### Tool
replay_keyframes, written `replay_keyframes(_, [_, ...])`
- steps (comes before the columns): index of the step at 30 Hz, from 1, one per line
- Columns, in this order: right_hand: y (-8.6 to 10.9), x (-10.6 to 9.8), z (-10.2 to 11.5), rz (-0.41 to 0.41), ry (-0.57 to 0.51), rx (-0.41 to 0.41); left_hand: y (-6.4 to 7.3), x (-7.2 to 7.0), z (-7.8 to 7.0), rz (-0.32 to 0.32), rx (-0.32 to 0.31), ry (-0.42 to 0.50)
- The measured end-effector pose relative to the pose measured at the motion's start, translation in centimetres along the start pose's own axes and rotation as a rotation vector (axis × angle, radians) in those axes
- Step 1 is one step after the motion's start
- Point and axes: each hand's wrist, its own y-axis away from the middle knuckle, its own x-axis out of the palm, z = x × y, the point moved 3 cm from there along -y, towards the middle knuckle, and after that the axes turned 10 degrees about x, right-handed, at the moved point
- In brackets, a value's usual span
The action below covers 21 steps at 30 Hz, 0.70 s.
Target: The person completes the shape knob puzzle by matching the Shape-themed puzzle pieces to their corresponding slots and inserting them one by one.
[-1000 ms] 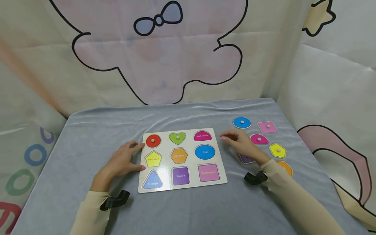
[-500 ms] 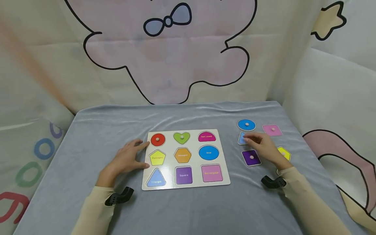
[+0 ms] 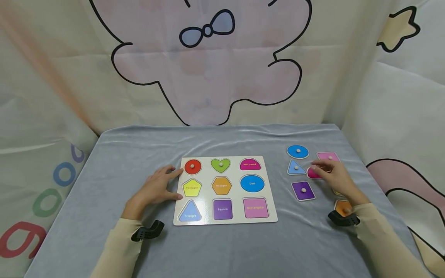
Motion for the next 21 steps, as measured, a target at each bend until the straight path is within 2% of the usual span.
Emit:
replay_keyframes(4, [0.0, -0.4, -0.7, 0.019, 0.022, 0.011, -0.2, 0.0, 0.1, 0.001, -0.001, 0.001])
replay_keyframes(7, [-0.1, -0.7, -1.1, 0.064, 0.027, 0.021, -0.2, 0.0, 0.1, 0.005, -0.001, 0.0])
replay_keyframes(15, [-0.7, -1.4, -2.4, 0.172, 0.08, 0.161, -0.3, -0.1, 0.2, 0.006, -0.001, -0.006])
replay_keyframes(21, [-1.0, -1.8, -2.7, 0.223, 0.113, 0.209, -0.3, 0.0, 0.2, 0.008, 0.006, -0.008])
